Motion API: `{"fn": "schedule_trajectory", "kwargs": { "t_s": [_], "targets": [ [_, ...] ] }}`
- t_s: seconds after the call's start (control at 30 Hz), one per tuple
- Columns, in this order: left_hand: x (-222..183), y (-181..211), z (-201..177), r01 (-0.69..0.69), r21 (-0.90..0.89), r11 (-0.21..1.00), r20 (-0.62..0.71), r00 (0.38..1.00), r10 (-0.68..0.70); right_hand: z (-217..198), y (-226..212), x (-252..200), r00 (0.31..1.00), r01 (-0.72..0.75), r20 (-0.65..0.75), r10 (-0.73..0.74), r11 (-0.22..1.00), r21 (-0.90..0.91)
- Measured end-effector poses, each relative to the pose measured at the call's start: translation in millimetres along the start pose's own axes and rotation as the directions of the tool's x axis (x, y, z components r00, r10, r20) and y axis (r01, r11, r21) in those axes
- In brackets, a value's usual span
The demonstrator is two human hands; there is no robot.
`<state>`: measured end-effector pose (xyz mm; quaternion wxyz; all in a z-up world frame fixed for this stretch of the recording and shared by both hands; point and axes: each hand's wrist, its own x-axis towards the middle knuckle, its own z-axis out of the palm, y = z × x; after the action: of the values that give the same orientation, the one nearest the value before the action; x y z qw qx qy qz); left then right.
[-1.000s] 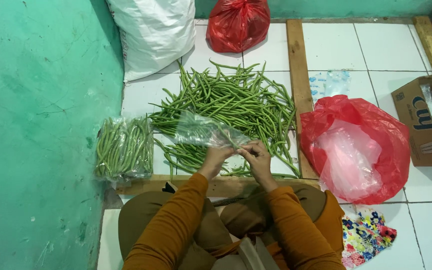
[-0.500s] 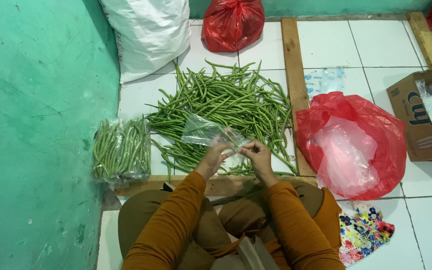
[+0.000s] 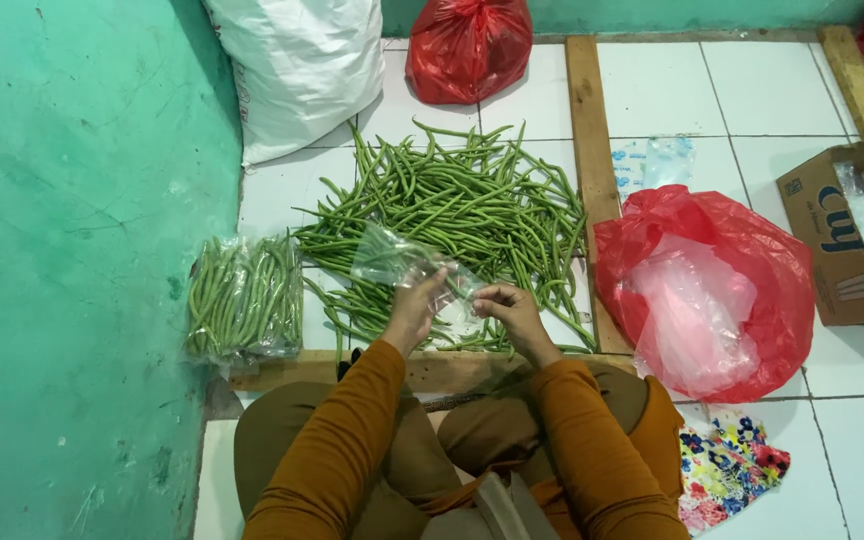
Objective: Packing green beans into small plastic bags from a pile on the floor
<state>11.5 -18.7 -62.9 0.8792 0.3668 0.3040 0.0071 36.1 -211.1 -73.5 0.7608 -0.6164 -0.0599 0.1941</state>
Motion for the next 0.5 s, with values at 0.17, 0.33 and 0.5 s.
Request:
{"fn": "schedule_trajectory", "kwargs": {
  "t_s": [0.17,0.33,0.5],
  "targets": [
    [34,-21,-39,-0.057,-0.124,0.991,-0.030,0.998,0.054,-25,5,12,0.986,-0.092,-0.149,0.080,0.993,-0.077],
    [50,-6,-59,-0.158,-0.208,0.965,-0.090,0.986,0.142,-46,12,10,0.973,-0.228,-0.210,0.099,0.578,-0.783],
    [35,16,-48,-0.161,-0.295,0.942,-0.113,0.985,0.133,-64,80,16,0.921,-0.302,-0.278,0.271,0.048,-0.952]
  ]
}}
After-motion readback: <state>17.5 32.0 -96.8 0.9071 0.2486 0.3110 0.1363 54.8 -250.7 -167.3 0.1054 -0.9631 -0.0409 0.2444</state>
